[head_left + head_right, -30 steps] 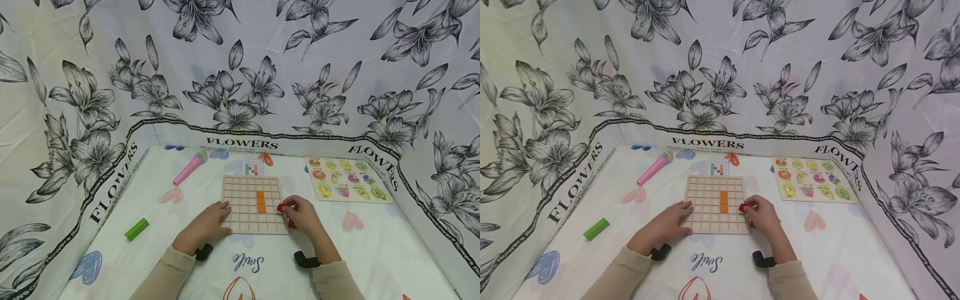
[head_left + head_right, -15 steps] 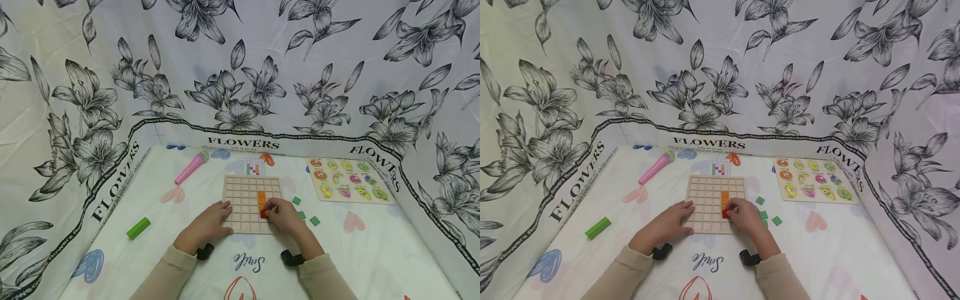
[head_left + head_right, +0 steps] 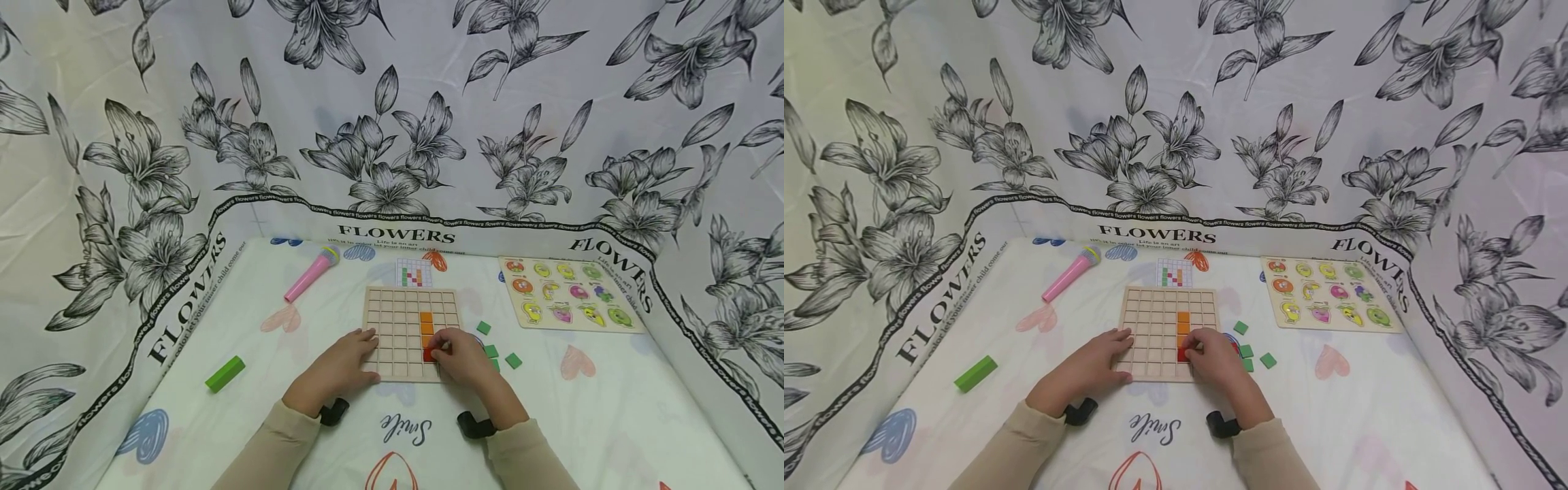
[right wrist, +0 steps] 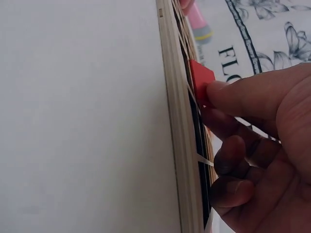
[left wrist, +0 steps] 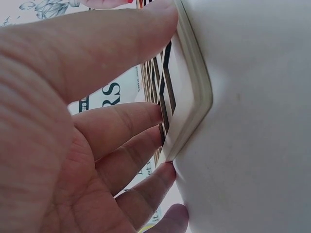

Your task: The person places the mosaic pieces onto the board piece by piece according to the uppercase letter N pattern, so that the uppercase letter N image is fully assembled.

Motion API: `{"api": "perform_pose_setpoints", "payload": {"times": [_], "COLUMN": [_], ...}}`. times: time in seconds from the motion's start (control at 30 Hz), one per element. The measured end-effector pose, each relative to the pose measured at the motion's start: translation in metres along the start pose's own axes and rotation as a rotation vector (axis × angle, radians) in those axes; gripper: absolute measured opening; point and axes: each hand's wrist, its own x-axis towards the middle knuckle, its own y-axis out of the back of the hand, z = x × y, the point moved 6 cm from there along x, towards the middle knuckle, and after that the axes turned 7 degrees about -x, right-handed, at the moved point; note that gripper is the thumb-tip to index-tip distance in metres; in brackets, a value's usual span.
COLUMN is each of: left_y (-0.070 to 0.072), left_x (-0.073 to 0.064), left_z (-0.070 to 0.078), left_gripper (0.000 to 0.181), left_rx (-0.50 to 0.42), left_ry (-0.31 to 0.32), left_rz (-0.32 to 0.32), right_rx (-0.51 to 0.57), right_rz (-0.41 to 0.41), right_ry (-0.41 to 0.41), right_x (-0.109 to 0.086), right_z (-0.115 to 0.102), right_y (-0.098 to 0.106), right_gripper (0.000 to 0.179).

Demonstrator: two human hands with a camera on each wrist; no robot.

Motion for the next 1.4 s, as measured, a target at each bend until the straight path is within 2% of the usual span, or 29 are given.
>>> {"api": "perform_pose_setpoints", "payload": {"times": [0.33,0.5,0.63,0.77,0.9,1.1,1.4], "left_y": [0.001,0.001,-0.001,0.000,0.001,0.003,0.000], "left_x": [-0.001,0.000,0.000,-0.001,-0.002,-0.003,-0.001], "left_z": [0.001,0.000,-0.002,0.000,0.002,0.003,0.001], "left_gripper": [0.075,0.075,0.075,0.075,0.074,0.074,0.075], "left_rx": [0.004,0.002,-0.001,-0.003,-0.004,-0.014,0.001], "left_ry": [-0.014,-0.007,-0.003,-0.010,-0.006,0.007,0.004], "left_rz": [0.004,0.009,0.008,0.007,0.006,0.010,0.002], "right_rx": [-0.026,-0.016,0.005,-0.016,-0.067,-0.130,-0.104], "right_rz": [0.009,0.010,0.040,0.078,0.059,-0.012,-0.019], "right_ry": [0.050,0.037,-0.016,-0.077,-0.126,-0.065,-0.121], "right_x": [0.000,-0.001,-0.002,-0.004,-0.007,-0.006,-0.010], "right_z": [-0.002,-0.003,0.011,0.042,0.067,0.072,0.070], "right_y": [-0.002,0.002,0.019,0.043,0.056,0.052,0.048], "right_gripper": [0.015,0.013,0.009,0.014,0.020,0.023,0.025]}}
